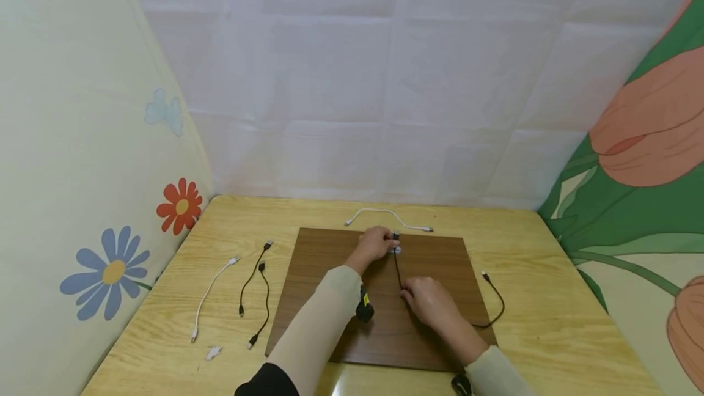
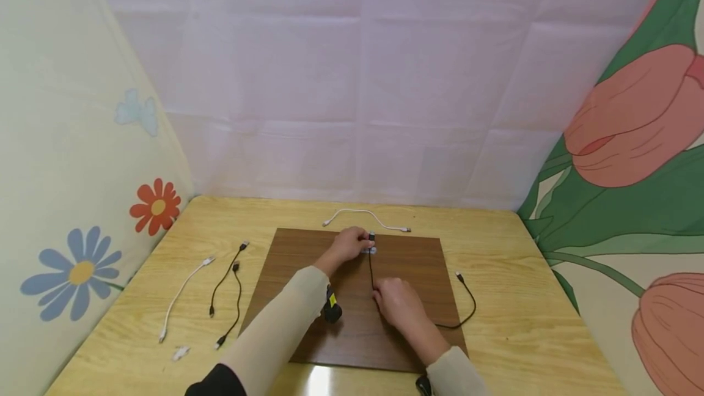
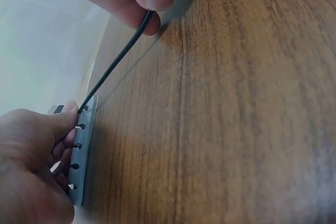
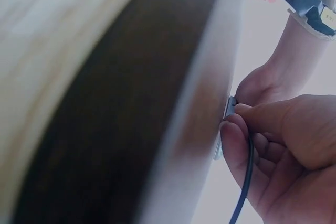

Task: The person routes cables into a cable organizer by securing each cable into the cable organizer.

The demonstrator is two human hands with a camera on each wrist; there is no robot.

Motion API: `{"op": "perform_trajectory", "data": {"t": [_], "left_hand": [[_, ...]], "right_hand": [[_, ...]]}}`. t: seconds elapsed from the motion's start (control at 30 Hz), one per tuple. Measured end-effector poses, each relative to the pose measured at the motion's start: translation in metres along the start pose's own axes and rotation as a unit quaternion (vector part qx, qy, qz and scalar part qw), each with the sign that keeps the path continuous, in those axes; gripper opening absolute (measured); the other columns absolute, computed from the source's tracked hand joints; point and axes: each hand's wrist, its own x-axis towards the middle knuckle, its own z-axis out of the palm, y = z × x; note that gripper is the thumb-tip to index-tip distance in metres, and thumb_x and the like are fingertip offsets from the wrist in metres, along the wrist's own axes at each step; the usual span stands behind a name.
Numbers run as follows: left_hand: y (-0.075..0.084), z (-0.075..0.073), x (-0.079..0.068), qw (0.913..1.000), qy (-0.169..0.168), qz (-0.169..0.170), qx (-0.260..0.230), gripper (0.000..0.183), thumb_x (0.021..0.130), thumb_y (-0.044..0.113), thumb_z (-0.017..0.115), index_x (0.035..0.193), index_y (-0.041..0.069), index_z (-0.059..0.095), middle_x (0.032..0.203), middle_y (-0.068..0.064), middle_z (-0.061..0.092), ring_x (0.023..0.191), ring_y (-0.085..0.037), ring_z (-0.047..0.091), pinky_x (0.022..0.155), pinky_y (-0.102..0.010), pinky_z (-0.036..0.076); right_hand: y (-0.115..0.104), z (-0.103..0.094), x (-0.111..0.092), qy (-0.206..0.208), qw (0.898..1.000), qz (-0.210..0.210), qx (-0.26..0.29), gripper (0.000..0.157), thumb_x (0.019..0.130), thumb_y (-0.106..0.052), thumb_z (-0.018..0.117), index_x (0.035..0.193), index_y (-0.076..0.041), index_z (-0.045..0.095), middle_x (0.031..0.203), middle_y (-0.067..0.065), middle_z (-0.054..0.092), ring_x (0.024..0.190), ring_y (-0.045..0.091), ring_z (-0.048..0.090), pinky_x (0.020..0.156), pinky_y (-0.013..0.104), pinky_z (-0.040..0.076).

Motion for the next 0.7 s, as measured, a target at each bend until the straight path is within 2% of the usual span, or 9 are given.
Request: {"op": "perform_trajectory", "data": {"t": [0.23, 0.47, 0.57, 0.7], "left_hand": [[-0.0035, 0.0004, 0.0016, 0.9998, -0.013, -0.008, -0.012, 0.029, 0.099, 0.034, 0.065, 0.080, 0.013, 0.062, 0.078, 0.003, 0.058, 0.074, -0.015, 0.050, 0.084, -0.037, 0.042], [-0.0047, -0.0005, 0.0031, 0.9998, -0.016, -0.003, -0.008, 0.030, 0.101, 0.029, 0.064, 0.077, 0.012, 0.057, 0.076, 0.001, 0.054, 0.074, -0.016, 0.049, 0.086, -0.043, 0.045], [-0.0047, 0.0000, 0.0037, 0.9998, -0.017, -0.002, -0.003, 0.027, 0.101, 0.028, 0.063, 0.080, 0.011, 0.059, 0.079, 0.000, 0.056, 0.075, -0.016, 0.050, 0.087, -0.044, 0.047], [-0.0051, -0.0001, 0.0044, 0.9996, -0.028, -0.004, -0.008, 0.023, 0.101, 0.026, 0.063, 0.088, 0.008, 0.064, 0.086, -0.004, 0.062, 0.078, -0.018, 0.054, 0.082, -0.039, 0.048]], "right_hand": [[-0.0002, 0.0012, 0.0008, -0.004, 1.000, -0.005, -0.010, 0.015, 0.089, -0.007, 0.076, 0.078, -0.012, 0.068, 0.078, 0.001, 0.071, 0.071, 0.017, 0.067, 0.060, 0.037, 0.054], [-0.0052, 0.0026, 0.0029, -0.004, 1.000, -0.016, -0.016, 0.015, 0.089, -0.009, 0.076, 0.077, -0.012, 0.067, 0.076, 0.001, 0.070, 0.070, 0.019, 0.067, 0.060, 0.038, 0.054], [-0.0063, 0.0027, 0.0037, -0.007, 1.000, -0.017, -0.021, 0.015, 0.089, -0.009, 0.076, 0.078, -0.012, 0.067, 0.076, 0.000, 0.069, 0.069, 0.018, 0.067, 0.059, 0.038, 0.053], [-0.0067, 0.0026, 0.0044, -0.012, 1.000, -0.015, -0.022, 0.016, 0.089, -0.009, 0.076, 0.077, -0.013, 0.066, 0.076, -0.001, 0.068, 0.068, 0.016, 0.065, 0.058, 0.037, 0.052]]}}
